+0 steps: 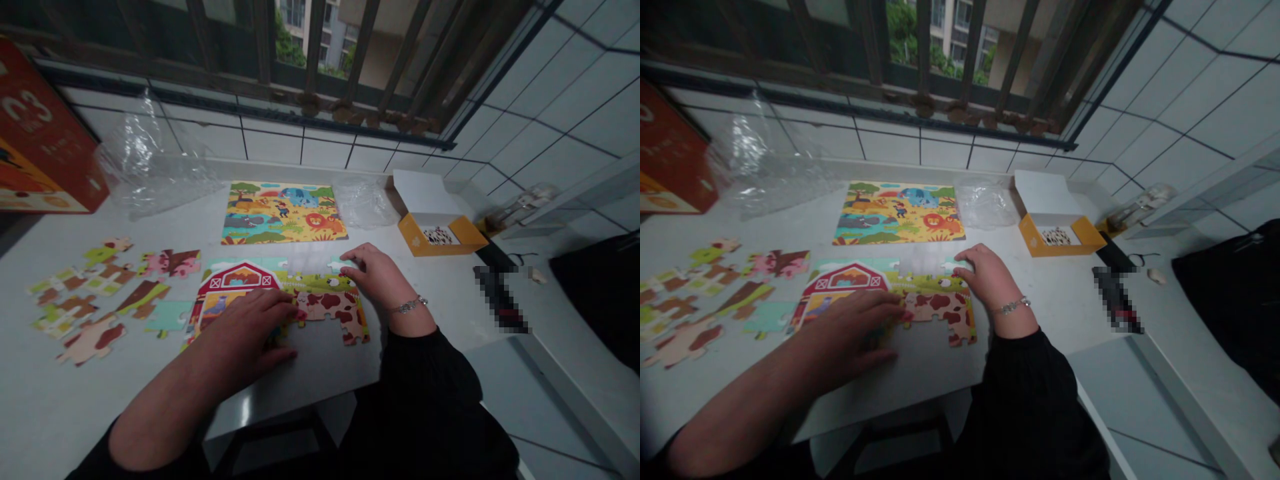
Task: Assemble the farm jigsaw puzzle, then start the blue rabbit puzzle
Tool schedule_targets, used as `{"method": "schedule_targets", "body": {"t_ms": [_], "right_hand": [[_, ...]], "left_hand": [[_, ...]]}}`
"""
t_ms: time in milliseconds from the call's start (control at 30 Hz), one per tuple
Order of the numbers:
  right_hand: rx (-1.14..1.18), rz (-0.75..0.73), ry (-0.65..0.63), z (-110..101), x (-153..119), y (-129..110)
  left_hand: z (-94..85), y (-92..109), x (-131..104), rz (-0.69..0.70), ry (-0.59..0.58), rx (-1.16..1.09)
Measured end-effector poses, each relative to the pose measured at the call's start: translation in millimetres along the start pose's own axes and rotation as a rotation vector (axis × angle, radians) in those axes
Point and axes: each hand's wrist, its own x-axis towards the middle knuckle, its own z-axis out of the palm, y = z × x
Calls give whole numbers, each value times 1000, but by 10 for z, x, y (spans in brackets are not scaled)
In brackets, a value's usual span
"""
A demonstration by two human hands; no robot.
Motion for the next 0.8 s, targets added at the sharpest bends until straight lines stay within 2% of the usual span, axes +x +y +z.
{"method": "schedule_targets", "body": {"t_ms": [567, 800], "right_hand": [[-10, -34, 9, -21, -62, 22], [-47, -72, -46, -45, -51, -52]], "left_hand": [[59, -79, -46, -4, 0, 9], [57, -110, -36, 32, 21, -12]]}}
